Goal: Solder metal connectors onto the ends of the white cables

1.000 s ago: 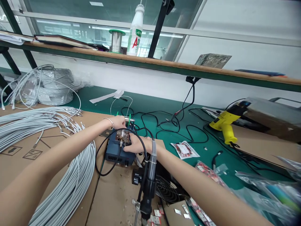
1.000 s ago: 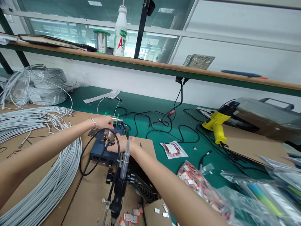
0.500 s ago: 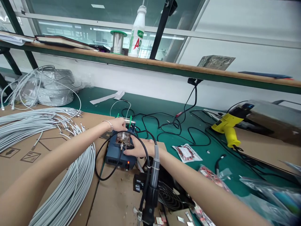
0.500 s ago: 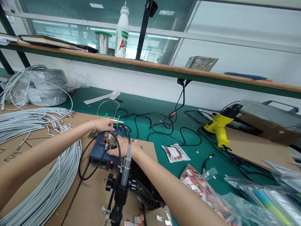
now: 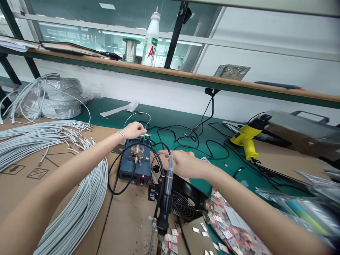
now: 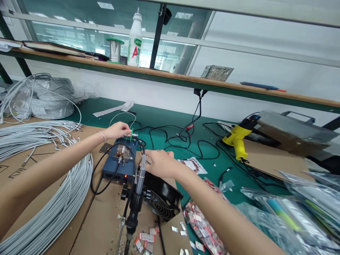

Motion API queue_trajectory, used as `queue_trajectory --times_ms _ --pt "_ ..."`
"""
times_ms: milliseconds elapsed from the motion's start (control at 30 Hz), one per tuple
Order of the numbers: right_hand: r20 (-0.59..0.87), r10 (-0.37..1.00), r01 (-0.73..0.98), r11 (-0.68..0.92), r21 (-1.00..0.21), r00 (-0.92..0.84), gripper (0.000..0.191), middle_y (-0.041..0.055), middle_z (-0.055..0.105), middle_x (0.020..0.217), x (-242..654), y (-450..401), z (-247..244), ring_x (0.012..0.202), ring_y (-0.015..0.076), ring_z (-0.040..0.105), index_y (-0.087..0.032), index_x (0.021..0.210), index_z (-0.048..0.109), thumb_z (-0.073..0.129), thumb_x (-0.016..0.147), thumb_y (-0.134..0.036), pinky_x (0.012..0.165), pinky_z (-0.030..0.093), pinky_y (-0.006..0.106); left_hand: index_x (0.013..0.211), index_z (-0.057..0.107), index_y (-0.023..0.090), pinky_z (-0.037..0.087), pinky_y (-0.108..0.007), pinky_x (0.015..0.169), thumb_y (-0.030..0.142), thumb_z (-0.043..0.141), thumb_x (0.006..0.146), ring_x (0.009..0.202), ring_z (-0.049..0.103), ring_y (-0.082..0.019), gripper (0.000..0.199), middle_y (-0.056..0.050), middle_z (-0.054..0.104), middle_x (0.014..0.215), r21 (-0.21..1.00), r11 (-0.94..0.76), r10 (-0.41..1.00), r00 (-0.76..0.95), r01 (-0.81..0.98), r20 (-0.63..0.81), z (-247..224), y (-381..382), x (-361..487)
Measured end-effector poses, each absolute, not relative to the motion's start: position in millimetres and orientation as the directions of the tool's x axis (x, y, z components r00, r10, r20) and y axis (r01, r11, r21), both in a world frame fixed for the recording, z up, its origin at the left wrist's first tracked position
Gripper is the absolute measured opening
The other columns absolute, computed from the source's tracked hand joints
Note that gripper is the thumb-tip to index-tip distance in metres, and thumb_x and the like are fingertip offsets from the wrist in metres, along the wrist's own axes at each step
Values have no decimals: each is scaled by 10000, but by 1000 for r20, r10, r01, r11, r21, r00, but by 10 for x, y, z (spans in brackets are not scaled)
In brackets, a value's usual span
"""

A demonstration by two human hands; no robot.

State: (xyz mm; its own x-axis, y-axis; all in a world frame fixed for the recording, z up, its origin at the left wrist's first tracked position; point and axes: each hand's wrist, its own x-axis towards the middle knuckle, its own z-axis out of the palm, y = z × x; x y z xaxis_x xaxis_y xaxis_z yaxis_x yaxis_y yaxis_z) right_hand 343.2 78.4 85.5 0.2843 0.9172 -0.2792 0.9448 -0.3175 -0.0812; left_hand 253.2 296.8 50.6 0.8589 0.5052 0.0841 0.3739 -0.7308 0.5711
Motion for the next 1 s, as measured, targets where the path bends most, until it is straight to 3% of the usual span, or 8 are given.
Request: queue_trajectory --times_ms 133,233,333,500,633,800,867,1000 --pt "-284 927 953 -284 -104 245 551 99 592 1161 3443 489 984 1173 331 441 -257 1388 382 378 869 -442 951 293 516 750 588 120 448 -255 648 361 512 849 746 594 -137 271 -72 665 849 692 -658 507 854 296 117 672 2917 2495" --pt "-266 927 950 -299 -92 266 576 111 556 1229 3449 370 1045 1172 345 443 -239 1381 404 352 861 -483 957 299 519 802 592 112 467 -241 691 369 517 844 834 624 -149 270 -106 685 942 779 -579 502 858 239 110 840 2852 2439" --pt "-241 921 945 -325 -43 306 572 130 590 1159 3450 317 1073 1135 348 475 -227 1377 418 365 858 -461 941 317 526 906 599 101 483 -262 780 412 491 861 882 637 -152 333 -127 682 987 842 -509 479 872 179 104 1002 2736 2361" --pt "-183 937 953 -302 3 297 570 123 585 1149 3442 206 1063 1159 326 454 -233 1391 397 329 868 -449 948 316 508 960 607 75 489 -260 822 418 388 911 896 643 -142 410 -145 677 1007 860 -492 386 920 137 75 1199 2514 2240" --pt "-130 958 967 -253 34 255 558 93 546 1240 3391 41 1049 1149 310 460 -257 1375 410 318 862 -457 956 306 512 811 647 92 473 -236 748 456 431 885 811 633 -137 429 -103 689 882 766 -628 340 934 141 108 1304 2451 2191" --pt "60 984 973 -173 155 165 469 104 605 1135 3334 -255 970 1048 312 528 -259 1236 544 305 876 -442 888 332 541 588 642 132 387 -292 628 491 503 814 591 528 -169 447 -51 531 523 502 -837 363 908 218 210 1358 2492 2182" --pt "174 979 975 -136 173 106 423 84 626 1108 3302 -421 946 1034 314 550 -308 1227 531 324 888 -453 854 355 535 593 635 134 376 -310 678 466 521 802 664 539 -206 408 -65 528 551 412 -867 399 885 280 239 1370 2512 2148" --pt "375 926 981 -116 156 50 470 18 615 1158 3225 -875 929 1040 285 565 -475 1357 283 380 900 -425 839 389 518 665 645 110 371 -354 775 477 559 777 872 556 -298 393 -121 586 713 342 -853 474 860 394 189 1398 2547 1936"
